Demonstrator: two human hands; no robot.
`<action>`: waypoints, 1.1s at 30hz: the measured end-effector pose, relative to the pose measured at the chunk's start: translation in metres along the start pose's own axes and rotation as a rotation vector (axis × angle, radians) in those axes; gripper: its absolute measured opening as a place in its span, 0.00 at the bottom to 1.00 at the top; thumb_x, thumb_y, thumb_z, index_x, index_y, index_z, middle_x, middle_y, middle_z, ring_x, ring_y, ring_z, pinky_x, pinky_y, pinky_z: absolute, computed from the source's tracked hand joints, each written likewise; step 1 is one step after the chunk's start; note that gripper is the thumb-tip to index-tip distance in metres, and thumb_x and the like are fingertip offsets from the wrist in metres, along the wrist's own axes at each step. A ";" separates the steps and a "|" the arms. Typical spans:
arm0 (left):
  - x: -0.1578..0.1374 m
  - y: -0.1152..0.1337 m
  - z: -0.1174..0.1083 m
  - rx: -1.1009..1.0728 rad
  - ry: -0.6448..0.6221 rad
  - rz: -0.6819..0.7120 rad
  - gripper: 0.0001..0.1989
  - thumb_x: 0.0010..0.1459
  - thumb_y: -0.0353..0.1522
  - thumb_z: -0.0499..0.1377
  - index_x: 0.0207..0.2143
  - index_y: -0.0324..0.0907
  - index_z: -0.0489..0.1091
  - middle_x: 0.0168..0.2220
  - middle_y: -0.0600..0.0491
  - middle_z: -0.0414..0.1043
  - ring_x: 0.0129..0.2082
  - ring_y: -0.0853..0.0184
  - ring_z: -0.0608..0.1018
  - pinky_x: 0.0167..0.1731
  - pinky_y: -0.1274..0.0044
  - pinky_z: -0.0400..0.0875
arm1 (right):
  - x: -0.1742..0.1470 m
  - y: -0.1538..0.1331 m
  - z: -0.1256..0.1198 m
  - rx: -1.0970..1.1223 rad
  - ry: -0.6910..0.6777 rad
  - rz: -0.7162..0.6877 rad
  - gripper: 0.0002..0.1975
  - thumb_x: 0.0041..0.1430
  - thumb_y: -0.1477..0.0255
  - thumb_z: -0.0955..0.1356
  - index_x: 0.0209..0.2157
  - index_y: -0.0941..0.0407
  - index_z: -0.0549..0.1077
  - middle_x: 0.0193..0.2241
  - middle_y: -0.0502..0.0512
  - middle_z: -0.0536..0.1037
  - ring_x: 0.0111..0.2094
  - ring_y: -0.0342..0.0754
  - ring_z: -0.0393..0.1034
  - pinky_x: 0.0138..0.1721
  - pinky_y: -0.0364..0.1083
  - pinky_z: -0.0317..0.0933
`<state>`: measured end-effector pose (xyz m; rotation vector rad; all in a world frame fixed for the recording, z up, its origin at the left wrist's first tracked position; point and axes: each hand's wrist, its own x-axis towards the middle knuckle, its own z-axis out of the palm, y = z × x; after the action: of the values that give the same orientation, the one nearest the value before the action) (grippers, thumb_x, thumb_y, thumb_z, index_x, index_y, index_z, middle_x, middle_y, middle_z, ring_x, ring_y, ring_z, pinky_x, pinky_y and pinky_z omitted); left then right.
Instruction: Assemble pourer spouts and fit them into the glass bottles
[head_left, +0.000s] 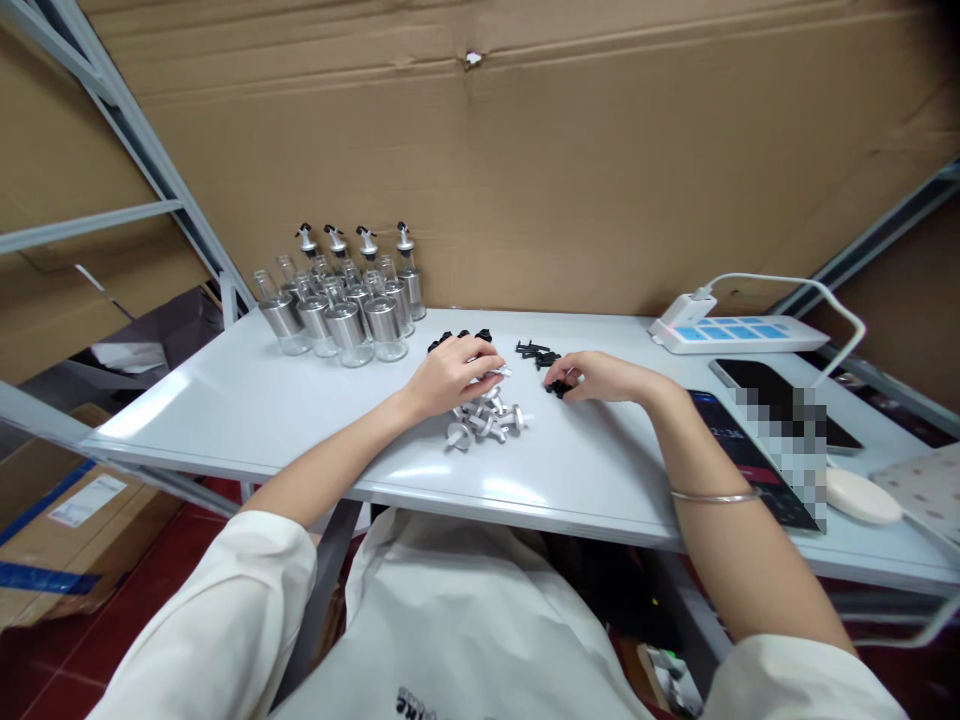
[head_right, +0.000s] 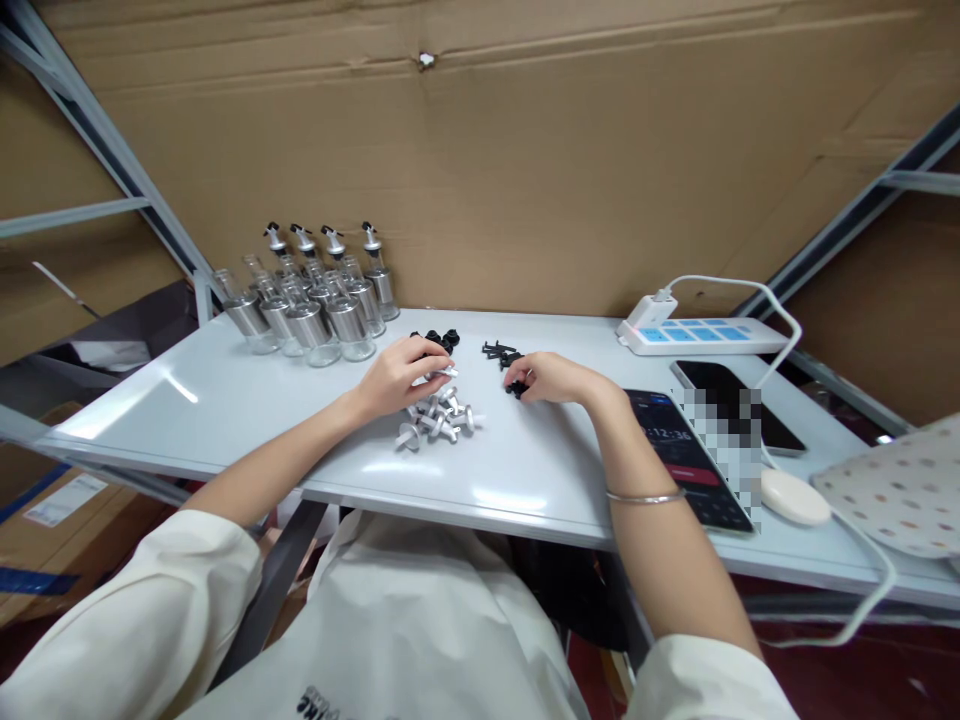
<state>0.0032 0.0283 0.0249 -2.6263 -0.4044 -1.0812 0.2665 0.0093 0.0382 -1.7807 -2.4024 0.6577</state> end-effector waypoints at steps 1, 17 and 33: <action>0.000 0.000 0.000 -0.002 0.009 0.006 0.08 0.62 0.34 0.53 0.37 0.40 0.69 0.36 0.49 0.74 0.36 0.69 0.74 0.36 0.77 0.65 | 0.001 0.000 0.001 0.004 0.007 -0.004 0.19 0.39 0.75 0.66 0.37 0.54 0.77 0.31 0.51 0.77 0.37 0.50 0.70 0.38 0.43 0.63; -0.001 0.000 0.001 -0.007 0.006 0.005 0.08 0.62 0.34 0.52 0.37 0.40 0.69 0.36 0.49 0.74 0.36 0.69 0.74 0.36 0.76 0.66 | 0.002 -0.006 0.005 -0.023 0.038 -0.021 0.18 0.41 0.73 0.68 0.38 0.57 0.77 0.31 0.53 0.74 0.34 0.49 0.69 0.36 0.44 0.62; -0.001 -0.001 0.002 -0.003 0.009 0.012 0.08 0.61 0.34 0.53 0.37 0.40 0.69 0.36 0.49 0.74 0.36 0.69 0.74 0.36 0.77 0.66 | 0.003 -0.006 0.006 0.026 0.025 -0.042 0.14 0.41 0.70 0.67 0.33 0.56 0.77 0.30 0.52 0.76 0.34 0.48 0.69 0.36 0.43 0.62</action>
<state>0.0031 0.0296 0.0231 -2.6219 -0.3853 -1.0899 0.2580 0.0090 0.0347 -1.7128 -2.3968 0.6556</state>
